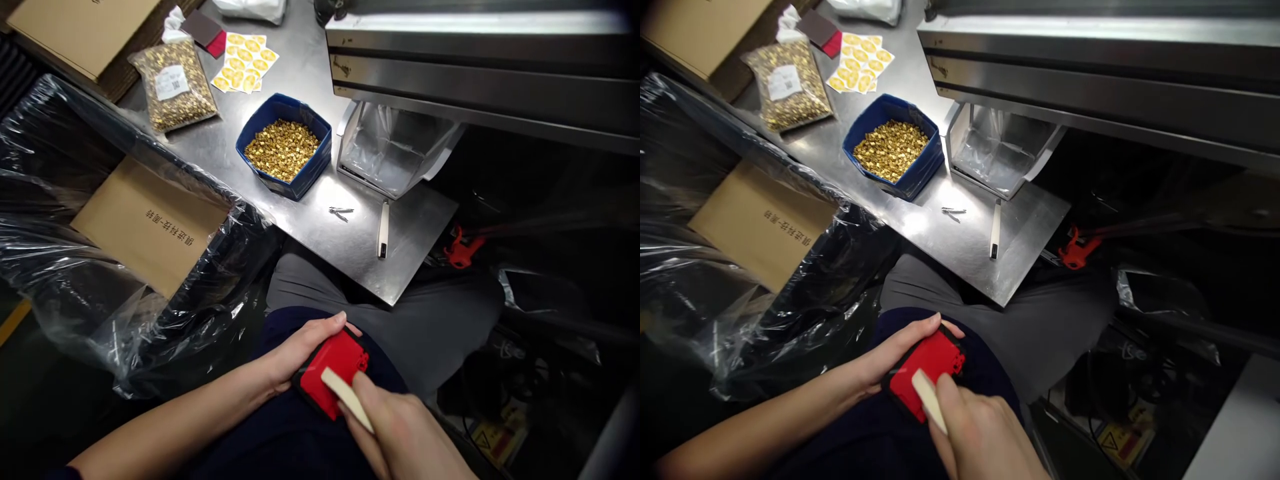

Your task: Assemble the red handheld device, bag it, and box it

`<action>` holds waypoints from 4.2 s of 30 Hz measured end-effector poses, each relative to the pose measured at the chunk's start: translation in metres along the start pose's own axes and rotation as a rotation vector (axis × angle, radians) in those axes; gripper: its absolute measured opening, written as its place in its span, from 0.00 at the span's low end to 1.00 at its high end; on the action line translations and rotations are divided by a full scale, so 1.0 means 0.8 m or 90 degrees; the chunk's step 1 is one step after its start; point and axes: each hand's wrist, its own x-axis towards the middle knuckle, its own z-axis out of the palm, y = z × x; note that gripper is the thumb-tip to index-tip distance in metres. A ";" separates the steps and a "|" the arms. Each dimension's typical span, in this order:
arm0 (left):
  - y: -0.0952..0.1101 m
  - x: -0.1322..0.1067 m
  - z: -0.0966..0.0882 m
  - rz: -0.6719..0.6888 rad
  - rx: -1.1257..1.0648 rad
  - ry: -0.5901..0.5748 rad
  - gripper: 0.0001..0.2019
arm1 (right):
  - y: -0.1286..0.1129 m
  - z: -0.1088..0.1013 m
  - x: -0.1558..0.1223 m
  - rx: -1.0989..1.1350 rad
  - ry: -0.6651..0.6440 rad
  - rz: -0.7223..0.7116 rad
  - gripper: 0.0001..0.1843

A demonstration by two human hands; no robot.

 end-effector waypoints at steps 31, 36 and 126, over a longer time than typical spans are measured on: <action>0.009 0.002 0.007 -0.030 0.066 -0.056 0.28 | 0.000 -0.017 -0.005 0.006 -0.059 -0.020 0.04; 0.007 0.006 0.005 -0.009 0.098 -0.093 0.26 | 0.001 -0.017 -0.006 0.022 -0.058 -0.036 0.06; -0.020 -0.013 -0.139 0.297 -0.226 0.133 0.27 | 0.006 -0.038 0.062 -0.287 -0.064 0.054 0.09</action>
